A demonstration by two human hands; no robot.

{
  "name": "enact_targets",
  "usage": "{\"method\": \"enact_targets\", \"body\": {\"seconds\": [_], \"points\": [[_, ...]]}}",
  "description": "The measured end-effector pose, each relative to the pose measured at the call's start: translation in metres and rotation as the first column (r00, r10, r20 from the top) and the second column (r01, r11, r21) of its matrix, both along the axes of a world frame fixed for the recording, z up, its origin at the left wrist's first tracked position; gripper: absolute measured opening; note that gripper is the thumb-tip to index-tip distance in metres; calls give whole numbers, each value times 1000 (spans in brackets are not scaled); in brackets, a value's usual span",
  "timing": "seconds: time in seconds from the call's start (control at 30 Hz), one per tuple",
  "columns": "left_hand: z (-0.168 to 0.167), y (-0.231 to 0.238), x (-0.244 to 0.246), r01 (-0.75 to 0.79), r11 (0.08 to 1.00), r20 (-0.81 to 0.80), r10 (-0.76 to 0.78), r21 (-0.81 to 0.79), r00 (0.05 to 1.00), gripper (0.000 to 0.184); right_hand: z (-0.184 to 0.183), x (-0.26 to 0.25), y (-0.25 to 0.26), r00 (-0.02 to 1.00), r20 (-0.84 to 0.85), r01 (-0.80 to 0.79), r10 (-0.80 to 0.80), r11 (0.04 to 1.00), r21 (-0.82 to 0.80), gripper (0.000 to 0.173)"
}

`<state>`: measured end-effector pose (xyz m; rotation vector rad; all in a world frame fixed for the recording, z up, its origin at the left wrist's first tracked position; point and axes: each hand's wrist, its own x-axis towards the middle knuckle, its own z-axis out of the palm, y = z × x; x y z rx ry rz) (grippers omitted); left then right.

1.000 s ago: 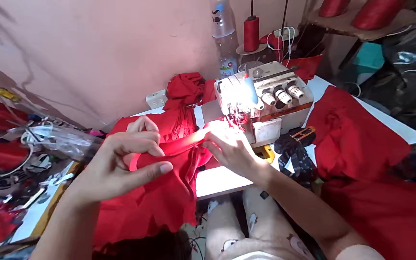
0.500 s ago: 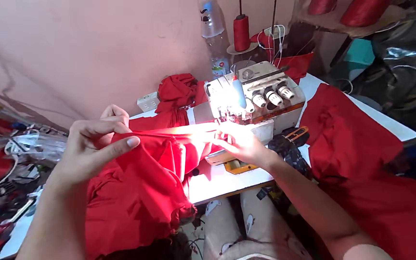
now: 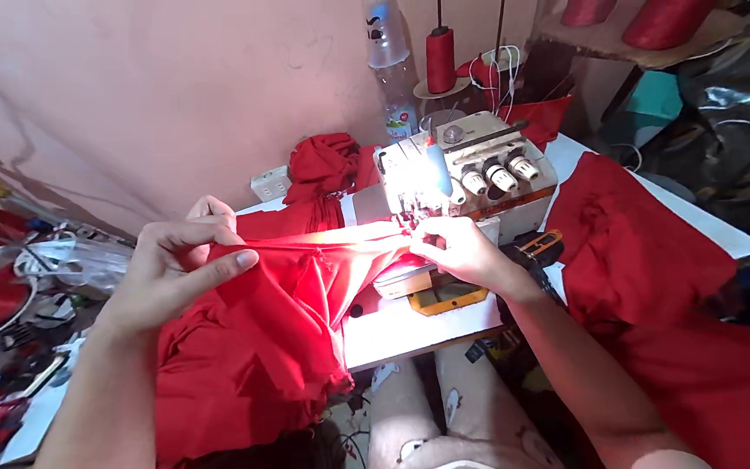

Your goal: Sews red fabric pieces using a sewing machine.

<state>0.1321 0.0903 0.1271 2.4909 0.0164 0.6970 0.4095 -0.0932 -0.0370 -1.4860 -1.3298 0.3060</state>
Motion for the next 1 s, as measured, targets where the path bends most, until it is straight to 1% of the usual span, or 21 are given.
{"method": "enact_targets", "body": {"seconds": [0.13,0.23,0.3,0.4,0.47,0.53,0.7,0.77,0.93,1.0], "points": [[1,1,-1,25,1000,-5,-25,-7,1000,12,2,-11,6,996,87,5,-9,999,46,14],[3,1,-1,22,1000,-9,-22,13,1000,13,11,-19,11,991,133,-26,19,998,56,12],[5,-2,-1,-46,997,-24,48,62,999,14,13,-22,15,990,140,-49,36,995,92,10],[6,-4,-4,-223,952,-65,241,209,968,17,14,-24,15,990,123,-73,63,994,77,8],[4,-1,-5,-253,918,-92,293,306,952,16,14,-24,15,987,146,-74,62,994,81,10],[2,-1,-4,-251,909,-99,298,334,949,15,9,-26,16,984,178,-55,30,989,139,11],[-2,1,-1,-232,935,-67,258,267,964,21,1,-32,15,988,147,11,-44,976,218,13],[-3,4,-2,-200,955,-61,219,221,974,23,-2,-34,15,989,133,34,-68,970,242,18],[-3,8,-3,-110,988,-68,118,105,991,27,-7,-37,19,984,130,75,-124,940,333,17],[-2,8,-3,-52,996,-68,57,68,996,27,-9,-38,21,989,103,68,-110,936,346,17]]}}
